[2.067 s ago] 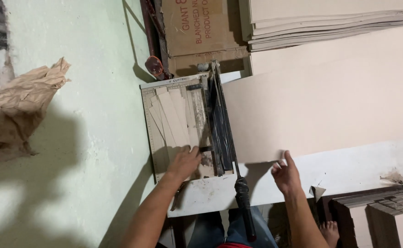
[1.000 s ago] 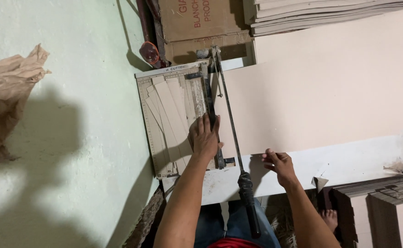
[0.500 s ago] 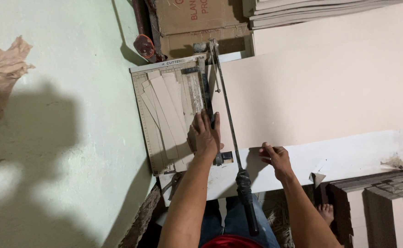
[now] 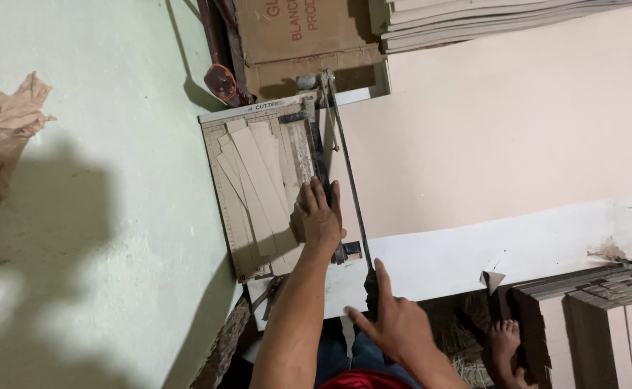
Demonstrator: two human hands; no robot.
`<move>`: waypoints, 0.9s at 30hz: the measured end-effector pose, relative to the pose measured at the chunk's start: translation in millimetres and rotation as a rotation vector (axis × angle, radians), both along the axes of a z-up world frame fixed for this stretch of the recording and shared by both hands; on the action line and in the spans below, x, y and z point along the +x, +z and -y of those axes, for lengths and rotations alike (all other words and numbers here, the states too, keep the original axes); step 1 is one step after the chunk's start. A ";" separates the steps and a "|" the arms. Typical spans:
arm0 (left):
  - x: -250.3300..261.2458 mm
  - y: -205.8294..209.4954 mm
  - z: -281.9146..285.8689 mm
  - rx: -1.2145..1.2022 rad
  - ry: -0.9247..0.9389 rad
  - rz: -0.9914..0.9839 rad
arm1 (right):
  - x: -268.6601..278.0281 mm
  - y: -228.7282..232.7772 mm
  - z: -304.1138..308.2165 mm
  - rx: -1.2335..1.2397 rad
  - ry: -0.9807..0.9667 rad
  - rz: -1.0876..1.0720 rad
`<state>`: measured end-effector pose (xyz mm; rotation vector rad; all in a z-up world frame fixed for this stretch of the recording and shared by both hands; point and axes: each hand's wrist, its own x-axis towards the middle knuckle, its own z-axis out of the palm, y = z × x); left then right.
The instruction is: The person uses a manual paper cutter to trim large sheets of beige paper. They align the paper against the guide, pull down the cutting arm to slice the sheet, and then remove the cut piece. This process is repeated multiple times.
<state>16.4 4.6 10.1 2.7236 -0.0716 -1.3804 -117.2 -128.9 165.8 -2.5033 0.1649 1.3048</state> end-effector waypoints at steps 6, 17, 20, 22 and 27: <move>-1.5 -1.1 0.3 -0.024 -0.006 0.077 | -64.1 -146.8 6.6 0.032 -0.067 0.198; -7.3 -10.5 -2.3 -0.054 0.018 0.184 | -80.3 -191.7 10.2 0.054 -0.074 0.394; 4.9 4.3 -1.7 -0.051 0.027 0.093 | -78.7 -220.4 18.9 0.040 -0.034 0.323; 0.7 -3.5 -3.1 -0.078 0.029 0.127 | -70.0 -188.4 17.0 0.072 -0.096 0.274; -11.3 -11.7 -4.8 -0.082 0.043 0.164 | -17.4 -30.7 13.4 0.142 -0.267 0.084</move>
